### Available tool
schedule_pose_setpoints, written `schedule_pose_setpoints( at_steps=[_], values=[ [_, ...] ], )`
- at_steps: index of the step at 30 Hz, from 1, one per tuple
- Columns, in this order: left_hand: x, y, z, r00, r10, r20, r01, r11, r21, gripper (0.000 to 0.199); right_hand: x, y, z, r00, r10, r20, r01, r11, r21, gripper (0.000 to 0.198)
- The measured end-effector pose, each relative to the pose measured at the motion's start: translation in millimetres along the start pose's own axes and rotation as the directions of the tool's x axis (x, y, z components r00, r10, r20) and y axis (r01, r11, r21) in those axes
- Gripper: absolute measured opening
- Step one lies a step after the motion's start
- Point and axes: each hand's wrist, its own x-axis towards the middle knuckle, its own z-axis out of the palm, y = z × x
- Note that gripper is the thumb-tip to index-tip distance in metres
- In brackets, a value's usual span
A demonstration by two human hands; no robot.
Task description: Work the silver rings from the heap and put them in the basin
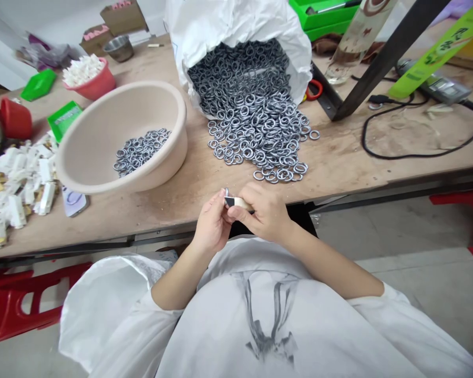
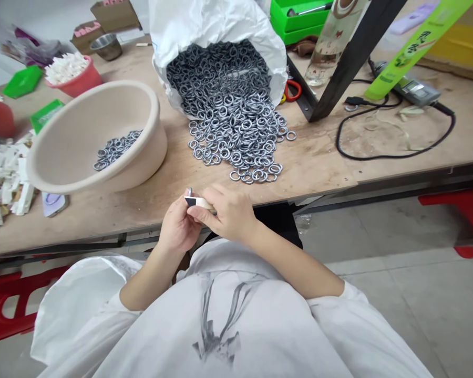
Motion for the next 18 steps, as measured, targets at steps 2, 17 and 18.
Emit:
schedule_pose_setpoints(
  at_steps=[2,17,18],
  values=[
    [0.0,-0.6,0.0,1.0,0.004,-0.025,-0.003,1.0,0.006,0.037,-1.0,-1.8,-0.7,0.999,-0.032,0.016,0.033,0.995,-0.093,0.058],
    [-9.1,-2.7,-1.1,0.989,0.074,0.127,-0.086,0.992,0.089,0.044,10.8,14.5,-7.5,0.989,0.147,-0.004,-0.147,0.985,-0.095,0.049],
    [-10.0,-3.3,-2.2,0.983,0.084,0.162,-0.103,0.989,0.109,0.046,17.1,21.7,-9.4,0.974,0.227,-0.029,-0.228,0.964,-0.135,0.048]
  ],
)
